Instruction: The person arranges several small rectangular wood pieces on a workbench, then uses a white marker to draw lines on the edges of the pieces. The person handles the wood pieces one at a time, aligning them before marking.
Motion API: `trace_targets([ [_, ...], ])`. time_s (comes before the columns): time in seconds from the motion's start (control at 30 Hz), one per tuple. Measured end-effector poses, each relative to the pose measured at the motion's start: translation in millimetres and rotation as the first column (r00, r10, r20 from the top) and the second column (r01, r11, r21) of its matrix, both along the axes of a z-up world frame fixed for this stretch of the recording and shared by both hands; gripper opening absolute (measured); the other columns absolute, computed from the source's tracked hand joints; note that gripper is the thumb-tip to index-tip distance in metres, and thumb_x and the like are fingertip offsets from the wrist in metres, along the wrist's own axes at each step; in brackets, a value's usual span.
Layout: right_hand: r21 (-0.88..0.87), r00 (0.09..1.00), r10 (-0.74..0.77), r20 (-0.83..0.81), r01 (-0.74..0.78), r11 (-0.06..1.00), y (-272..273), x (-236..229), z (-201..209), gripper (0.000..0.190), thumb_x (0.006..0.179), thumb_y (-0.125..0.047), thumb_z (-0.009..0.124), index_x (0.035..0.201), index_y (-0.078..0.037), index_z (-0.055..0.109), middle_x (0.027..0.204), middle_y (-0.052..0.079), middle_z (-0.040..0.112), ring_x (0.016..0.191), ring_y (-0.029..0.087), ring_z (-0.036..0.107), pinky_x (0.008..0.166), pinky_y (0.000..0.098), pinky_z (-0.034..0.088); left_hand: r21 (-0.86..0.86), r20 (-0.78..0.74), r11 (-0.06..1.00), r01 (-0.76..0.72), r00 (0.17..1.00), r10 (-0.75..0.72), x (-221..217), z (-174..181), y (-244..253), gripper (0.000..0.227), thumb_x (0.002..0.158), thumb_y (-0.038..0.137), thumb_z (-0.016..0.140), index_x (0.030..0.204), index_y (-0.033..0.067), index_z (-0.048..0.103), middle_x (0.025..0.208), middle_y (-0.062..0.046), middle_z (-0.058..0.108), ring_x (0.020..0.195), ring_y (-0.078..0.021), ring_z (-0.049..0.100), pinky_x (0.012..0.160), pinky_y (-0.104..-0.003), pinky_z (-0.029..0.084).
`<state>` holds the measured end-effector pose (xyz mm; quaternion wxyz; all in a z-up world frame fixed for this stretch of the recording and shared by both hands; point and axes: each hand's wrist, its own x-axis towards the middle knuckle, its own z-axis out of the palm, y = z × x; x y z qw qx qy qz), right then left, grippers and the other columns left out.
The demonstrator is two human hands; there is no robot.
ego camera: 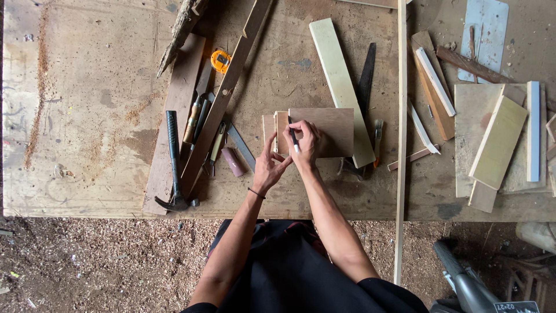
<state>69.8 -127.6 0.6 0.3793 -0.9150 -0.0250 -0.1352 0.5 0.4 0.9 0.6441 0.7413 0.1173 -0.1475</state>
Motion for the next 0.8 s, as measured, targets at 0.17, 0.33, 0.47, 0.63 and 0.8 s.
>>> trace_targets([
  [0.17,-0.084,1.0,0.012,0.019,-0.011,0.996,2,1,-2,0.023,0.077,-0.017,0.088,0.087,-0.015,0.068,0.079,-0.001,0.072,0.077,0.016,0.066,0.084,0.0359,0.042,0.007,-0.018,1.0,-0.002,1.0,0.002,1,4,1,0.096,0.082,0.034,0.085,0.16,0.0211,0.029,0.077,-0.008,0.077,0.076,-0.0226,0.08,0.07,-0.037,0.062],
  [0.33,-0.145,1.0,-0.006,0.023,0.01,0.989,6,7,-11,0.023,0.079,-0.022,0.091,0.084,-0.016,0.069,0.073,-0.003,0.072,0.068,0.015,0.064,0.086,0.0372,0.038,-0.01,-0.054,1.0,0.009,0.998,-0.009,2,0,1,0.097,0.081,0.033,0.084,0.16,0.0224,0.029,0.077,-0.007,0.076,0.076,-0.0225,0.079,0.07,-0.037,0.064],
  [0.47,-0.106,0.999,-0.027,-0.022,0.024,0.994,6,9,-18,0.021,0.079,-0.022,0.089,0.084,-0.016,0.07,0.076,-0.001,0.075,0.065,0.014,0.066,0.084,0.0371,0.04,-0.004,-0.036,1.0,0.002,0.999,-0.002,2,-3,0,0.096,0.082,0.032,0.085,0.159,0.0232,0.029,0.08,-0.008,0.077,0.079,-0.0228,0.079,0.073,-0.038,0.064],
  [0.63,-0.026,0.997,-0.023,-0.072,0.022,0.999,10,8,-16,0.02,0.083,-0.017,0.086,0.084,-0.013,0.066,0.08,0.0,0.075,0.067,0.014,0.068,0.076,0.0352,0.05,-0.023,-0.071,1.0,-0.018,0.997,0.017,2,-1,0,0.097,0.08,0.033,0.085,0.159,0.024,0.031,0.079,-0.007,0.075,0.079,-0.022,0.079,0.07,-0.038,0.065],
  [0.8,-0.041,0.994,-0.042,-0.104,0.038,0.998,13,8,-11,0.022,0.08,-0.015,0.087,0.083,-0.011,0.066,0.078,0.002,0.075,0.067,0.016,0.069,0.069,0.0357,0.051,-0.032,-0.067,0.998,-0.053,0.996,0.051,2,-1,-2,0.096,0.079,0.034,0.085,0.16,0.0238,0.032,0.078,-0.006,0.075,0.077,-0.0189,0.078,0.068,-0.035,0.063],
])
